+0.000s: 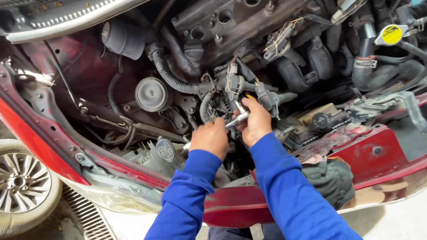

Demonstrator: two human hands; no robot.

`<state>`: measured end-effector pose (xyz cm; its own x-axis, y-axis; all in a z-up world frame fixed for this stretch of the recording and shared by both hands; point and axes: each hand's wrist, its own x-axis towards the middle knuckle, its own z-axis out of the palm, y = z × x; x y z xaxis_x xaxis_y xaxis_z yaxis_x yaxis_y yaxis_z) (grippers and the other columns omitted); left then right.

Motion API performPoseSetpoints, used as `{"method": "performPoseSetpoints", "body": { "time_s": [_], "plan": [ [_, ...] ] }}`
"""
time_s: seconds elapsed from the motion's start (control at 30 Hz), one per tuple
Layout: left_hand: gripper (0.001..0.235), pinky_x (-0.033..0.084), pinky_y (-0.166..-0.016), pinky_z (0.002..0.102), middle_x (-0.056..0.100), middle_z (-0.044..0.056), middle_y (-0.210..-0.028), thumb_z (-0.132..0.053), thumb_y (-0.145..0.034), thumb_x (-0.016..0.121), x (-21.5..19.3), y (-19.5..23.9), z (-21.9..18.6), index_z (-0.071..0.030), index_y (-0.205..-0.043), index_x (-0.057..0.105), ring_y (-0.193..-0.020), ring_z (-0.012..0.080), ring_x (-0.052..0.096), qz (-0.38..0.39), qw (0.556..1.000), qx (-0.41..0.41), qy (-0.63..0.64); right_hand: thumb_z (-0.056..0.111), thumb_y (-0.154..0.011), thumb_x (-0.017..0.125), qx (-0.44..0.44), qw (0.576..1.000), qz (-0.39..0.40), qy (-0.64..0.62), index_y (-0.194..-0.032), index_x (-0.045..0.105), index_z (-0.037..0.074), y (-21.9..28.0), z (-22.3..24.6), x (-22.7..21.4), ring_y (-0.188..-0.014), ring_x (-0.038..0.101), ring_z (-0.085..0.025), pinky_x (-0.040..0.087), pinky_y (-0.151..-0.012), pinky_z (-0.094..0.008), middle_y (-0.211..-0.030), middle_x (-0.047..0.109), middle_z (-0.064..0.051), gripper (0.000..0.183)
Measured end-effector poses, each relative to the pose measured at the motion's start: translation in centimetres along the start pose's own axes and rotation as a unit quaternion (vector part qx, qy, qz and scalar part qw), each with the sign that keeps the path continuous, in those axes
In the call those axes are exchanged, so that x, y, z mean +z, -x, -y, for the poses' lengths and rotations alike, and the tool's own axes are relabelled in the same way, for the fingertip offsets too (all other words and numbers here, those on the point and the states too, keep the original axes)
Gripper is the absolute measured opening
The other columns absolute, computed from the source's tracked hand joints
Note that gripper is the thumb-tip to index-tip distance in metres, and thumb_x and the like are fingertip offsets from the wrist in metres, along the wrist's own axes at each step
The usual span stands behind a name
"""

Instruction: The person works on a car engine with the hood open, using a ratchet wrench to tighten bolts on the intake manifold. They manipulate hoses and connectors while adjusting components within the engine bay.

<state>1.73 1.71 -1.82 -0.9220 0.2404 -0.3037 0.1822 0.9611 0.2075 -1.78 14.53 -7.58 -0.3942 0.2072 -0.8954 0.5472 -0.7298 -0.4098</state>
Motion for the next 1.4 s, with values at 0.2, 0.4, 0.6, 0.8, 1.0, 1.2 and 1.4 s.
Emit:
{"method": "performPoseSetpoints", "body": {
  "time_s": [0.2,0.4,0.6,0.8,1.0,1.2,1.4],
  "plan": [
    [0.020,0.054,-0.076,0.052,0.065,0.016,-0.089,-0.028,-0.101,0.048,-0.8,-0.5,-0.3,-0.010,-0.095,0.057,-0.084,0.0406,0.071,0.070,0.997,-0.001,0.021,0.016,-0.089,0.065,0.027,0.998,0.019,0.059,-0.104,0.061,0.000,-2.3,-0.5,-1.1,-0.070,0.074,-0.028,0.058,-0.066,-0.040,-0.081,0.070,-0.015,0.021],
    [0.015,0.042,-0.061,0.052,0.058,0.012,-0.059,-0.017,-0.078,0.062,-4.5,-2.7,-2.1,-0.011,-0.065,0.066,-0.060,0.0365,0.062,-0.252,0.954,0.138,-0.082,0.004,-0.087,0.076,-0.009,1.000,0.002,-0.018,-0.115,0.059,-0.006,-7.7,-3.5,-1.7,-0.086,0.067,-0.028,0.059,-0.082,-0.046,-0.097,0.061,-0.020,0.034],
    [0.020,0.050,-0.077,0.052,0.066,0.016,-0.090,-0.025,-0.096,0.055,1.6,-0.4,0.6,-0.007,-0.096,0.064,-0.086,0.0394,0.068,0.036,0.999,0.009,-0.005,-0.002,-0.077,0.077,-0.036,0.998,0.008,0.043,-0.118,0.052,0.000,-7.8,-4.3,-2.4,-0.078,0.068,-0.026,0.060,-0.073,-0.042,-0.098,0.057,-0.015,0.048],
    [0.019,0.048,-0.071,0.052,0.061,0.014,-0.074,-0.026,-0.091,0.060,-3.1,-1.9,-1.6,-0.009,-0.082,0.063,-0.075,0.0396,0.067,-0.074,0.992,0.071,-0.073,-0.003,-0.069,0.077,-0.047,0.998,0.006,0.048,-0.105,0.058,0.006,-6.0,-3.4,-1.1,-0.072,0.065,-0.022,0.050,-0.061,-0.033,-0.086,0.061,-0.008,0.042],
    [0.017,0.046,-0.067,0.051,0.062,0.011,-0.071,-0.023,-0.089,0.057,-3.1,-2.3,-1.6,-0.012,-0.080,0.067,-0.072,0.0375,0.067,-0.053,0.988,0.068,-0.129,-0.001,-0.071,0.078,-0.031,0.999,0.020,0.018,-0.111,0.062,0.006,-5.3,-2.6,-0.5,-0.077,0.067,-0.024,0.057,-0.070,-0.038,-0.091,0.067,-0.009,0.044],
    [0.036,0.056,-0.091,0.056,0.073,0.021,-0.111,-0.040,-0.103,0.052,-1.5,-2.2,-2.7,-0.010,-0.119,0.065,-0.109,0.0426,0.071,0.276,0.954,-0.119,-0.014,0.020,-0.081,0.076,0.011,0.999,0.022,0.044,-0.093,0.069,0.004,-1.8,-0.9,-0.6,-0.070,0.068,-0.020,0.056,-0.066,-0.032,-0.074,0.068,-0.010,0.021],
    [0.024,0.051,-0.077,0.045,0.066,0.010,-0.080,-0.035,-0.084,0.072,-5.7,-2.2,-3.1,-0.012,-0.086,0.068,-0.084,0.0335,0.069,-0.002,0.984,0.069,-0.164,0.022,-0.084,0.074,0.045,0.997,0.040,0.045,-0.093,0.066,0.002,-3.8,-2.6,-1.5,-0.068,0.067,-0.024,0.052,-0.068,-0.036,-0.072,0.067,-0.012,0.024]
  ]
}}
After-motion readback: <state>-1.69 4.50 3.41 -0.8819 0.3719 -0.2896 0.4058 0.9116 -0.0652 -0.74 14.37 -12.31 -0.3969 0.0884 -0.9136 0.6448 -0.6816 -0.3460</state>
